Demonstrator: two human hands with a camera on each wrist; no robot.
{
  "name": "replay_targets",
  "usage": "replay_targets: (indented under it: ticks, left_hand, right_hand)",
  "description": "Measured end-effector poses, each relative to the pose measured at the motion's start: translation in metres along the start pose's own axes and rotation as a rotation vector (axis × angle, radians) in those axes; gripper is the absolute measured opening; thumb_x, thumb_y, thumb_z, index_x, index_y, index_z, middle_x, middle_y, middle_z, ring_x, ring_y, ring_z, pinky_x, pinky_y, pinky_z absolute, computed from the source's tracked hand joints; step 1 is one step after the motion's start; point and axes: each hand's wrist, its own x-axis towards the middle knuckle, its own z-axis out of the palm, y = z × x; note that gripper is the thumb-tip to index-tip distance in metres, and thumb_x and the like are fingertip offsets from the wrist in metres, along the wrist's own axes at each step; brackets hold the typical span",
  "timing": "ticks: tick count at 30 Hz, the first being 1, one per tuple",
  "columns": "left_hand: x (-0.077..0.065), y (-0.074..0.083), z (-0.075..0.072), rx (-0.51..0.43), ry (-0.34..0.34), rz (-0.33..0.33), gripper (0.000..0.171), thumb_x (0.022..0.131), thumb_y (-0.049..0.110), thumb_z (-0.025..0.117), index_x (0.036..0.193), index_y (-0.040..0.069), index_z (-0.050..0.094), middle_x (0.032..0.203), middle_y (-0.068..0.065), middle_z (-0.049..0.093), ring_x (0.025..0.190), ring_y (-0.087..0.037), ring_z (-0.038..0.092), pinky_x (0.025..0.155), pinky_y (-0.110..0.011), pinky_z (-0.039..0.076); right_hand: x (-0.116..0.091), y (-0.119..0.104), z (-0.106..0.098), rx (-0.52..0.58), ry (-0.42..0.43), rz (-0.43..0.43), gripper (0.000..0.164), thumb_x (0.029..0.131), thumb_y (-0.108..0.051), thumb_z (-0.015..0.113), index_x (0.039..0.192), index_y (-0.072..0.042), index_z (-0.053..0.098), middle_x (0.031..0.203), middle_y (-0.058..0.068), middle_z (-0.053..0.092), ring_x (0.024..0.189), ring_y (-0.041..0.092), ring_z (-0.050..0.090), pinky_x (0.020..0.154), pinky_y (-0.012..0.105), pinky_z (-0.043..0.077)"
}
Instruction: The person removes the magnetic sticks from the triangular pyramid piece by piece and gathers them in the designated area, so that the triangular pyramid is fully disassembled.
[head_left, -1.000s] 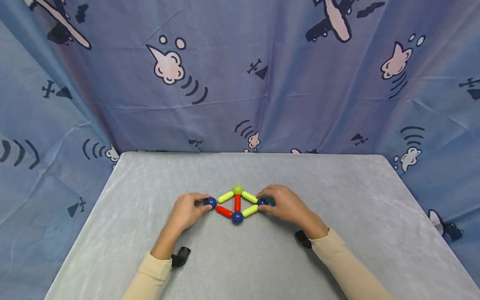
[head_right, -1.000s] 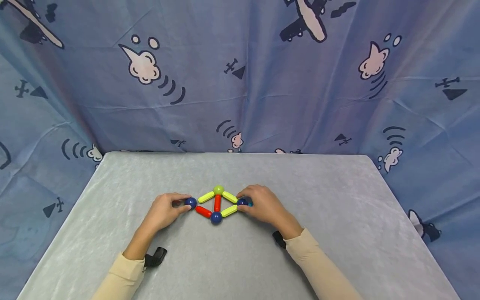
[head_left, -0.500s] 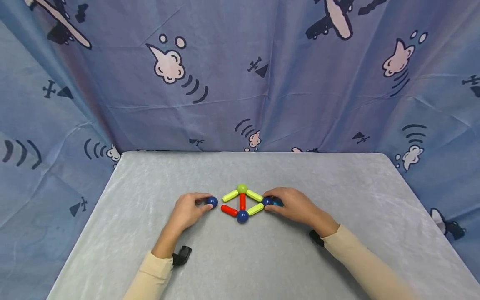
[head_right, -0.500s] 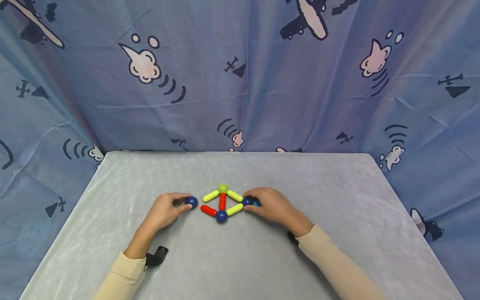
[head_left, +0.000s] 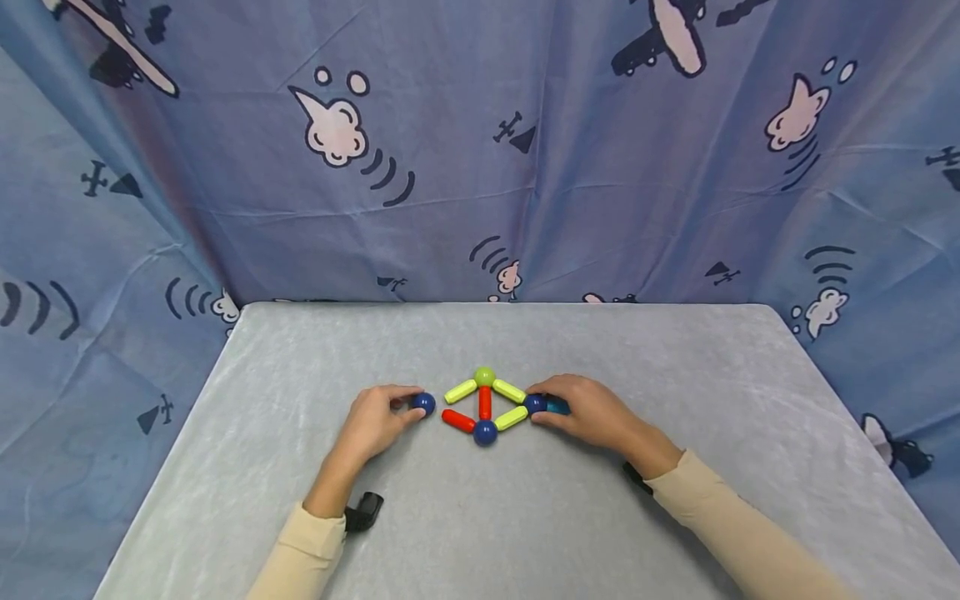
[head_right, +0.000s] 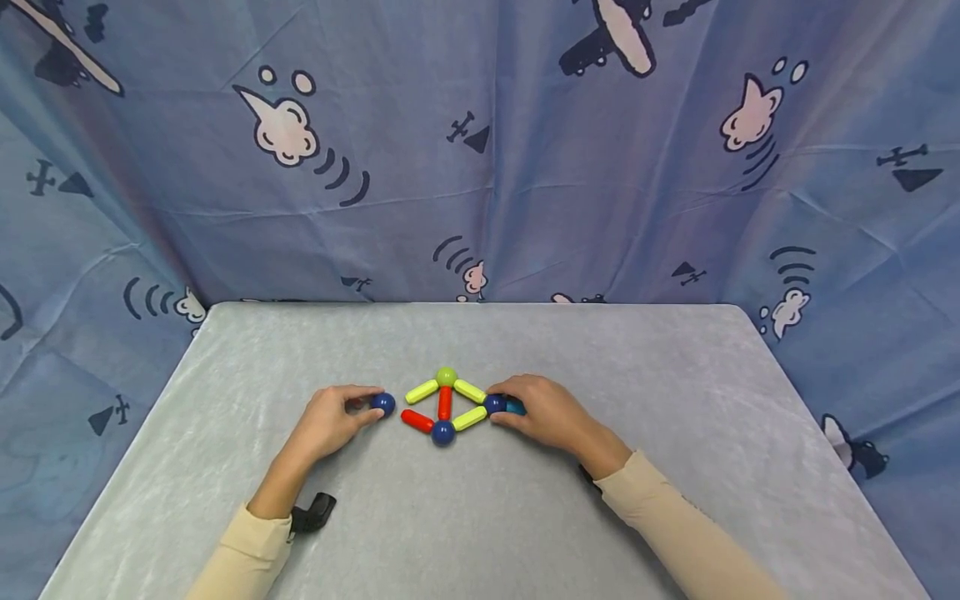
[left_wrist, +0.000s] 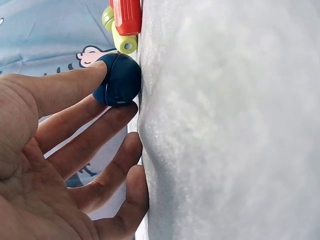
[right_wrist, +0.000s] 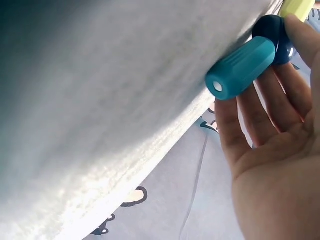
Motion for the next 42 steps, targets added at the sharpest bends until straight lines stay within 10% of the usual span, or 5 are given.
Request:
replay_targets:
  ticks: [27, 42]
  left_hand:
    - [0.000, -0.003, 0.000, -0.021, -0.004, 0.015, 0.032, 0.085, 0.022, 0.079, 0.116, 0.017, 0.074, 0.108, -0.002, 0.076, 0.098, -0.021, 0.067, 0.086, -0.041, 0.053]
    - [0.037, 0.001, -0.014, -0.059, -0.023, 0.076, 0.033, 0.086, 0.019, 0.078, 0.117, 0.013, 0.073, 0.110, -0.007, 0.075, 0.088, -0.019, 0.068, 0.067, -0.028, 0.050]
  right_hand:
    - [-0.004, 0.000, 0.007, 0.024, 0.058, 0.025, 0.038, 0.088, -0.040, 0.075, 0.122, -0.022, 0.071, 0.114, -0.001, 0.072, 0.107, 0.017, 0.067, 0.094, 0.041, 0.054]
    - [-0.005, -0.001, 0.006, 0.055, 0.044, 0.057, 0.039, 0.087, -0.039, 0.076, 0.122, -0.022, 0.071, 0.115, -0.001, 0.072, 0.106, 0.017, 0.066, 0.093, 0.041, 0.054]
